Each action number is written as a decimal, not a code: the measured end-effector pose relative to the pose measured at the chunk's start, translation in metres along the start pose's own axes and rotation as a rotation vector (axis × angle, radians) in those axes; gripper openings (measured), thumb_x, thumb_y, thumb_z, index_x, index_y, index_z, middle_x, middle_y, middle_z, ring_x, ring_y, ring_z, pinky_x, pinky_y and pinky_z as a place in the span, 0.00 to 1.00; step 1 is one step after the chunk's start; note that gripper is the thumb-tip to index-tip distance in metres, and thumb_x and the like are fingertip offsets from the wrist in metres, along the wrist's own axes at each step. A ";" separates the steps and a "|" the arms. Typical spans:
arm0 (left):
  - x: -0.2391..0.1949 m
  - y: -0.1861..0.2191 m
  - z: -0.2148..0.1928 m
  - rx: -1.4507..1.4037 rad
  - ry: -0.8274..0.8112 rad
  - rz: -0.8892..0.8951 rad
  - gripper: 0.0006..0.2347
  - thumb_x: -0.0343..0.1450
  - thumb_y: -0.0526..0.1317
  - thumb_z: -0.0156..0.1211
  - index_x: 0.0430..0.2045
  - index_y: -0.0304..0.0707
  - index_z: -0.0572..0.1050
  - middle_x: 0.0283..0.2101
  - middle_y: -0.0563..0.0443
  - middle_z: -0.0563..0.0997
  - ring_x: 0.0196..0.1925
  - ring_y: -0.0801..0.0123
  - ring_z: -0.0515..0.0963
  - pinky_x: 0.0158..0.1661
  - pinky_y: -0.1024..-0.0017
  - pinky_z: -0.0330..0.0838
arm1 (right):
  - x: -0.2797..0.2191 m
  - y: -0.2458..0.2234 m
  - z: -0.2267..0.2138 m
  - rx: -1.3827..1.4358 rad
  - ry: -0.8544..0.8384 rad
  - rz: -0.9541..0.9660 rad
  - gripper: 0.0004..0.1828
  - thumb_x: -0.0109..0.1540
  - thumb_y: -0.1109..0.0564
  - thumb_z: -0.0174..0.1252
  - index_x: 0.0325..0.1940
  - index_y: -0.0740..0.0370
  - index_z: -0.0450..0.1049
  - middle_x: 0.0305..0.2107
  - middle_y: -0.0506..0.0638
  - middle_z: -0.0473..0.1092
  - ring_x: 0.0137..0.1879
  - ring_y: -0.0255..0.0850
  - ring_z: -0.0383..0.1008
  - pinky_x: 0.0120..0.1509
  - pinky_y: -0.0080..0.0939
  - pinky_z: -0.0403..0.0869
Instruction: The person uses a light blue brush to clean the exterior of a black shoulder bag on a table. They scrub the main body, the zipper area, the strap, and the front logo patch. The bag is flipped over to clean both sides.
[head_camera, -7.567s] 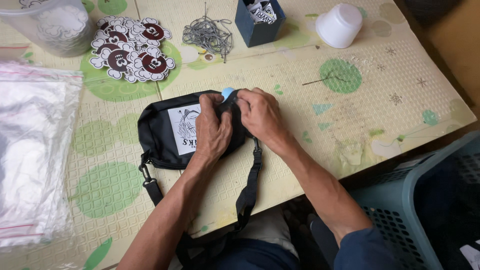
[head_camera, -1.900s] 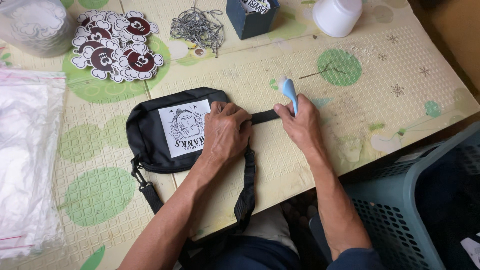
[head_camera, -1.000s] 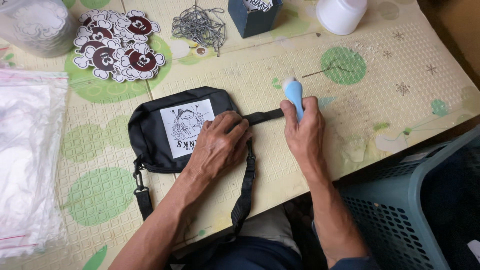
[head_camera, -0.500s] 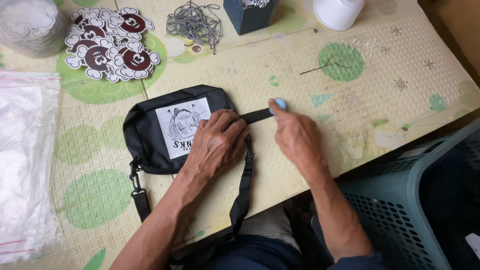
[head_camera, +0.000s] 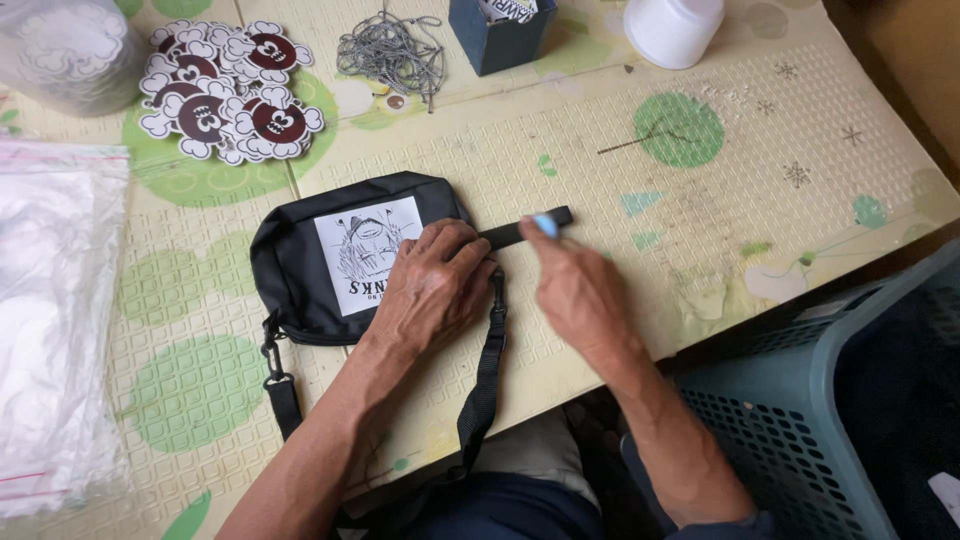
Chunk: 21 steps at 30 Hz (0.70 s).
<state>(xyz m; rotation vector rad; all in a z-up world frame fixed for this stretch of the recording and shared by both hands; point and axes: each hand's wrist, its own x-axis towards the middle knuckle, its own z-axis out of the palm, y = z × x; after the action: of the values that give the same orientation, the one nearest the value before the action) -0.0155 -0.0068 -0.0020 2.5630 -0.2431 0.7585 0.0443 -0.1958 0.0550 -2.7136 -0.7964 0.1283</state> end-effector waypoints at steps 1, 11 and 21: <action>0.000 0.001 -0.001 0.003 0.001 -0.008 0.07 0.72 0.43 0.59 0.40 0.47 0.80 0.41 0.52 0.76 0.58 0.56 0.77 0.39 0.60 0.76 | 0.004 0.012 -0.007 0.000 -0.006 -0.007 0.27 0.67 0.58 0.44 0.70 0.46 0.70 0.41 0.65 0.76 0.45 0.65 0.79 0.46 0.68 0.78; 0.010 0.021 -0.051 -0.179 -0.233 -0.148 0.17 0.77 0.45 0.50 0.56 0.35 0.71 0.54 0.34 0.74 0.64 0.40 0.73 0.49 0.48 0.77 | 0.006 0.046 0.002 -0.127 0.271 0.141 0.24 0.70 0.57 0.47 0.71 0.51 0.72 0.40 0.65 0.68 0.45 0.67 0.76 0.44 0.66 0.77; -0.016 -0.041 -0.155 -0.186 -0.178 -0.551 0.19 0.83 0.47 0.37 0.59 0.31 0.70 0.39 0.24 0.81 0.52 0.28 0.79 0.53 0.35 0.73 | 0.005 0.020 0.002 0.258 0.500 -0.219 0.23 0.75 0.57 0.39 0.72 0.68 0.63 0.53 0.72 0.68 0.56 0.72 0.72 0.56 0.69 0.73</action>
<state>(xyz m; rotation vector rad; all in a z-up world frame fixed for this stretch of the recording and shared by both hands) -0.0901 0.1027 0.0901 2.3487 0.3159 0.2866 0.0584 -0.2084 0.0470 -2.2518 -0.8417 -0.4467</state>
